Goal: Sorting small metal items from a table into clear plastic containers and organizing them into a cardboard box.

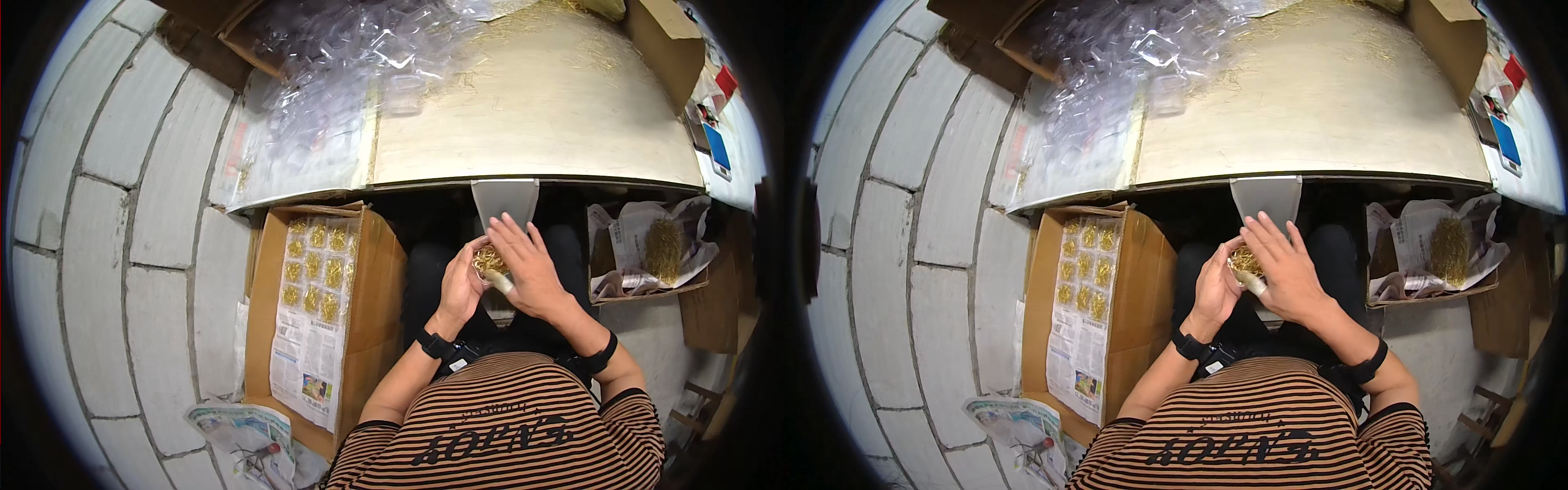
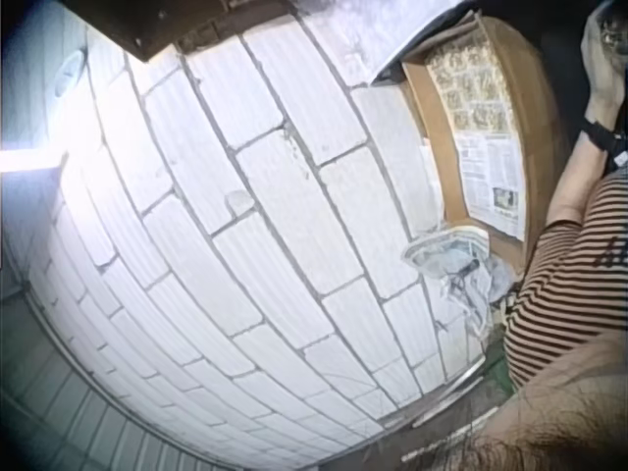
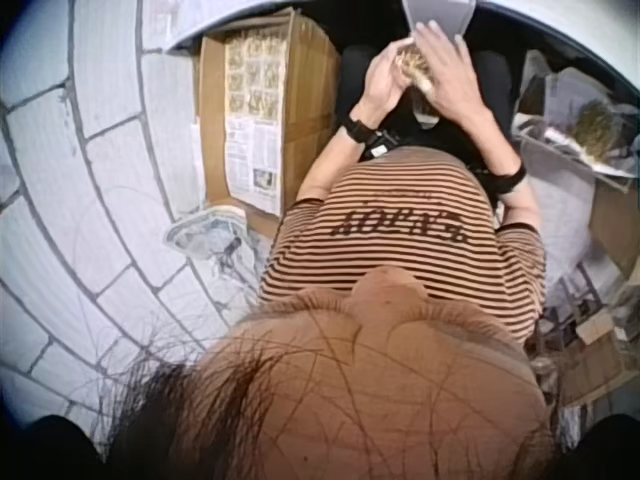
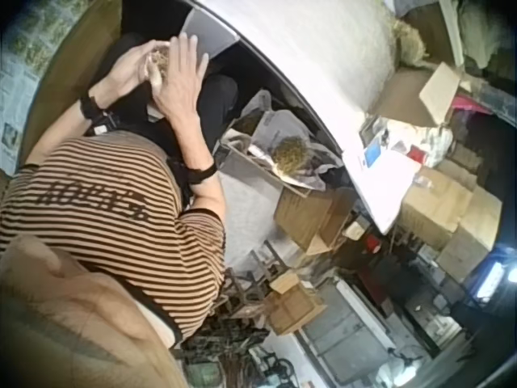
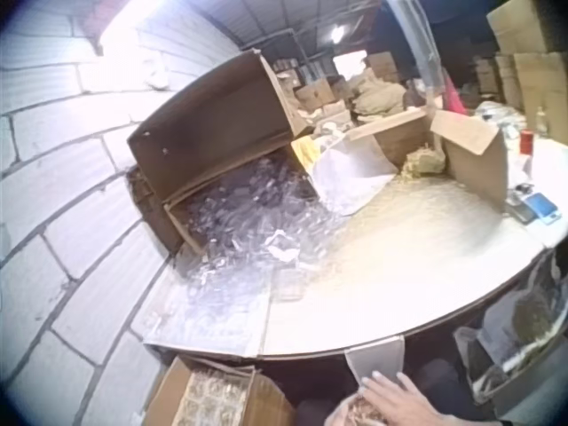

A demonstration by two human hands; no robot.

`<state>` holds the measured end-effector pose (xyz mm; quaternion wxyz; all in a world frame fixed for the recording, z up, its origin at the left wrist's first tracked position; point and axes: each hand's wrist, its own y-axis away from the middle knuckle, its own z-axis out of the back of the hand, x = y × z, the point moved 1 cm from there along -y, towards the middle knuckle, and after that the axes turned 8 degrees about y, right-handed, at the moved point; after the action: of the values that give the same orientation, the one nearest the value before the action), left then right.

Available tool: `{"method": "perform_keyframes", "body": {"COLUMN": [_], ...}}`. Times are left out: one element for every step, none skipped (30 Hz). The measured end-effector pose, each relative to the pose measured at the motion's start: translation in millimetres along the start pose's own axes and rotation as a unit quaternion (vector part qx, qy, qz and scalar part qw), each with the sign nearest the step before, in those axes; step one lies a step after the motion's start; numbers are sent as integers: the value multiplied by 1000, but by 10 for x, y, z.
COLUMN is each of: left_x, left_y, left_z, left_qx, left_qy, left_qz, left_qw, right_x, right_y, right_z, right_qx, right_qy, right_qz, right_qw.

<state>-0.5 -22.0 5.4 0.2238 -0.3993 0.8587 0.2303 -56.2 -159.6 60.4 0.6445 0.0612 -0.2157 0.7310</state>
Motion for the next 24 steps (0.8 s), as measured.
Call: {"method": "perform_keyframes", "body": {"left_x": [-51, -109, -167, -239, -321, -399, -511, -637, -744, -906, -1104, -1311, -1529, -1757, -1946, -2099, -2220, -2304, -2334, -2304, -2240, -2162, -2082, -2004], "left_y": [4, 8, 16, 40, 67, 104, 157, 228, 291, 361, 481, 619, 786, 1009, 1206, 1423, 1639, 1855, 2054, 2243, 2388, 2468, 2520, 2525], "left_z": [-5, -4, 11, 49, 80, 92, 146, 207, 262, 298, 341, 426, 523, 625, 707, 805, 940, 1086, 1234, 1397, 1521, 1601, 1677, 1703], "left_qx": [0, 0, -4, -10, -16, -42, -54, -70, -85, -96, -123, -147, -172, -205, -230, -239, -289, -340, -348, -363, -376, -403, -408, -415], "left_qy": [1, 3, 3, -12, -29, -14, -16, -39, -58, -54, -71, -74, -78, -95, -108, -106, -107, -107, -103, -99, -93, -91, -85, -87], "left_qz": [13, 23, 13, 13, 11, -2, -24, -38, -50, -61, -94, -133, -171, -216, -252, -262, -263, -262, -268, -211, -151, -132, -133, -83], "left_qw": [1000, 1000, 1000, 1000, 999, 999, 998, 996, 993, 992, 985, 977, 967, 950, 934, 929, 914, 897, 892, 902, 909, 901, 899, 902], "right_x": [-32, -65, -104, -135, -160, -174, -177, -177, -189, -209, -244, -214, -202, -183, -186, -175, -162, -128, -105, -87, -56, 3, 75, 135], "right_y": [4, 0, 2, 0, -1, 0, -15, -27, -21, -9, 2, 10, 19, 4, 4, -12, -42, -81, -117, -147, -180, -224, -274, -319], "right_z": [61, 125, 186, 199, 204, 184, 141, 97, 62, 45, -28, -45, -69, -85, -61, -61, -83, -133, -186, -241, -274, -297, -315, -332], "right_qx": [-29, -58, -93, -108, -121, -126, -128, -122, -108, -94, -80, -72, -60, -41, -27, -21, -16, -1, 6, 17, 29, 36, 66, 94], "right_qy": [-43, -86, -90, -107, -125, -140, -157, -178, -199, -204, -219, -259, -259, -261, -254, -246, -237, -239, -242, -233, -224, -224, -212, -199], "right_qz": [0, 2, -2, -20, -37, -58, -75, -77, -88, -96, -91, -95, -90, -81, -80, -70, -62, -56, -48, -41, -36, -32, -25, -21], "right_qw": [999, 995, 992, 988, 984, 980, 976, 974, 970, 970, 968, 958, 960, 961, 963, 966, 969, 969, 969, 971, 974, 973, 975, 975]}}
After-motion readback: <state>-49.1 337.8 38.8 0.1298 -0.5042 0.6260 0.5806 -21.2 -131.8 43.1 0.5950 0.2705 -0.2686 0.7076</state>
